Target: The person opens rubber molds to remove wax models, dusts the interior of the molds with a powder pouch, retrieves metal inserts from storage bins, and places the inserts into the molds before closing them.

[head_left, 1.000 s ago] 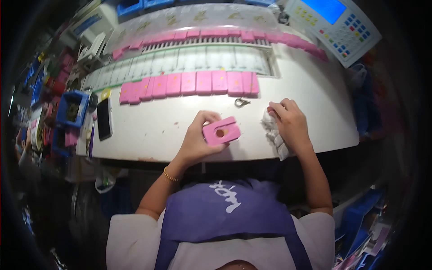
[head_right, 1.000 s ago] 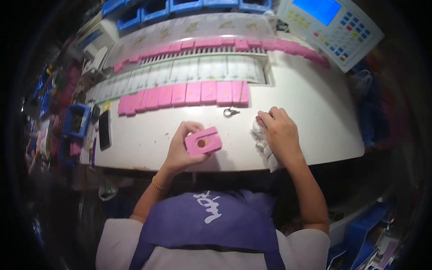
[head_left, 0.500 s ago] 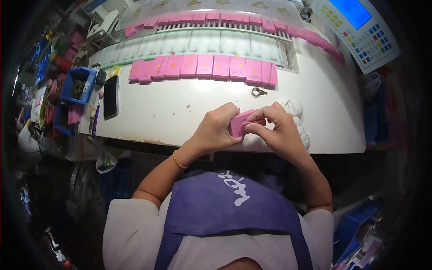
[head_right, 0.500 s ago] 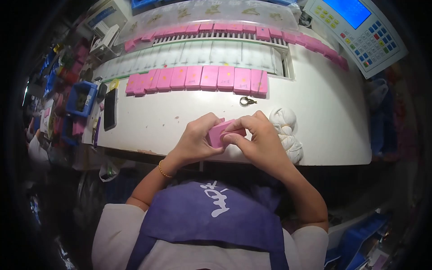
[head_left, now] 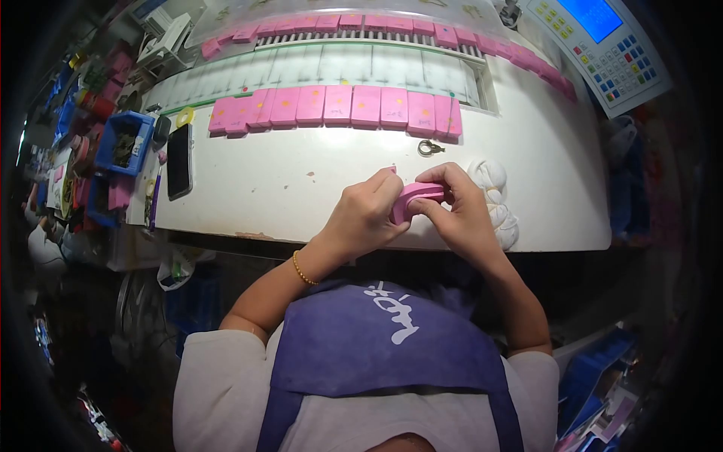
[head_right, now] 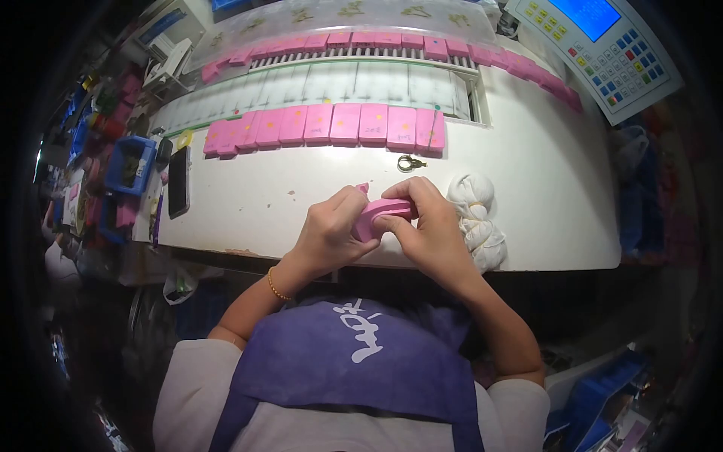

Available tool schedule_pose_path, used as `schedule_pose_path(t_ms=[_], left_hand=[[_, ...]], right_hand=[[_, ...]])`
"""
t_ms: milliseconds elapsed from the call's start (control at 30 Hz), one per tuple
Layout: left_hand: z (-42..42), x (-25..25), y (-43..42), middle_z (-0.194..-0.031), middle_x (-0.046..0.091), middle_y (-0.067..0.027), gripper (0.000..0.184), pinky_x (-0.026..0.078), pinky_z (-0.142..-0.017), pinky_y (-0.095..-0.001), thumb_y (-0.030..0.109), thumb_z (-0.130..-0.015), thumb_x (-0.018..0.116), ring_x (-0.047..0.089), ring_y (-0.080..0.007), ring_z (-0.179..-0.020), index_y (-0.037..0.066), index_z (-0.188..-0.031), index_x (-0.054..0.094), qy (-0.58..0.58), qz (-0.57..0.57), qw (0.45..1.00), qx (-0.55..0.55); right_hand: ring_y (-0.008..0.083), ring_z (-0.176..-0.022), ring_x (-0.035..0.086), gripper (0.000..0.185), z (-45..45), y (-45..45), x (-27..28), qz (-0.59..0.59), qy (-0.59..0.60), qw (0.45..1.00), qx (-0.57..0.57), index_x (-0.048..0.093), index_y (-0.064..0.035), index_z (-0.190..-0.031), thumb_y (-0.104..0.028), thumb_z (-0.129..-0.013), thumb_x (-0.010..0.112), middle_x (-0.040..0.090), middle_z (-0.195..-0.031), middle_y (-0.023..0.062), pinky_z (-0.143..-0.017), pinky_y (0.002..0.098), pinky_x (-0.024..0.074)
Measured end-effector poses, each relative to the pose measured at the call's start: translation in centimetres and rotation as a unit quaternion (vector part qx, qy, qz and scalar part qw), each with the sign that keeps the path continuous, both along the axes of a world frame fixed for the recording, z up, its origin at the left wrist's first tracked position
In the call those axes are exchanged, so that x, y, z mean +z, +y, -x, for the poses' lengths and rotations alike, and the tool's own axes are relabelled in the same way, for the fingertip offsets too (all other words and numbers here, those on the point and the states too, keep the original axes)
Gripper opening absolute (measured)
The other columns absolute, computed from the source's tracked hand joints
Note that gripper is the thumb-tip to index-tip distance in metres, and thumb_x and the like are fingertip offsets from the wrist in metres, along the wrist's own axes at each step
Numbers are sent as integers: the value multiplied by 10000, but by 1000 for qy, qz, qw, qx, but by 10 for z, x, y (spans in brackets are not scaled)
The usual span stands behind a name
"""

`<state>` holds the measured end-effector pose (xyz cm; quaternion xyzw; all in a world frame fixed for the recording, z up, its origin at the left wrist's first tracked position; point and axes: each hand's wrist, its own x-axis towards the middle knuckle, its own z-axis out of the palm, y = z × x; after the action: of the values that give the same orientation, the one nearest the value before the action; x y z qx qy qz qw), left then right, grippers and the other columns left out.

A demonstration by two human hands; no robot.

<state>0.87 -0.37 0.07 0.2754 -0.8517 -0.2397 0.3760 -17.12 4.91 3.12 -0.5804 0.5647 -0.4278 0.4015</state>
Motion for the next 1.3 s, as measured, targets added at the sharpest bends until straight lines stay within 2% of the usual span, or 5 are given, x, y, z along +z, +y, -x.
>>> schedule_pose_path(t_ms=[267,500,1100,1200,1300], left_hand=[[-3,7,4,-832,601,-161,392,538,-627,-384,66,-597,835,633,-335,-691,9,-852,543,-13,-38,999,-31],[-5,0,7,-787,599,-144,339,503,-597,-347,74,-627,796,614,-303,-648,0,-835,538,90,-149,984,-49],[-4,16,11,-811,637,-121,349,500,-576,-313,94,-668,835,654,-217,-672,12,-876,567,-12,-97,995,-32],[-8,20,10,-854,668,-89,365,516,-561,-281,88,-695,843,676,-173,-718,27,-926,568,167,-525,817,-172],[-9,20,7,-881,672,-59,355,532,-589,-249,65,-728,832,657,-117,-728,37,-970,574,216,-625,718,-218]], right_hand=[[108,-806,616,256,13,2,9,-169,-130,974,72,636,-5,-1073,-236,-965,656,661,-937,51,-731,273,509],[84,-745,567,256,5,17,-3,-124,-282,950,49,626,2,-1106,-232,-1008,589,649,-904,44,-694,238,468],[68,-718,597,295,5,17,1,-132,-192,972,34,615,6,-1118,-150,-893,726,648,-895,38,-617,216,483],[87,-743,615,318,13,18,11,-200,-354,909,88,597,16,-1125,-240,-952,674,647,-932,58,-641,222,505],[105,-775,628,363,11,22,2,-168,-426,882,113,574,26,-1133,-299,-982,628,644,-970,73,-657,233,522]])
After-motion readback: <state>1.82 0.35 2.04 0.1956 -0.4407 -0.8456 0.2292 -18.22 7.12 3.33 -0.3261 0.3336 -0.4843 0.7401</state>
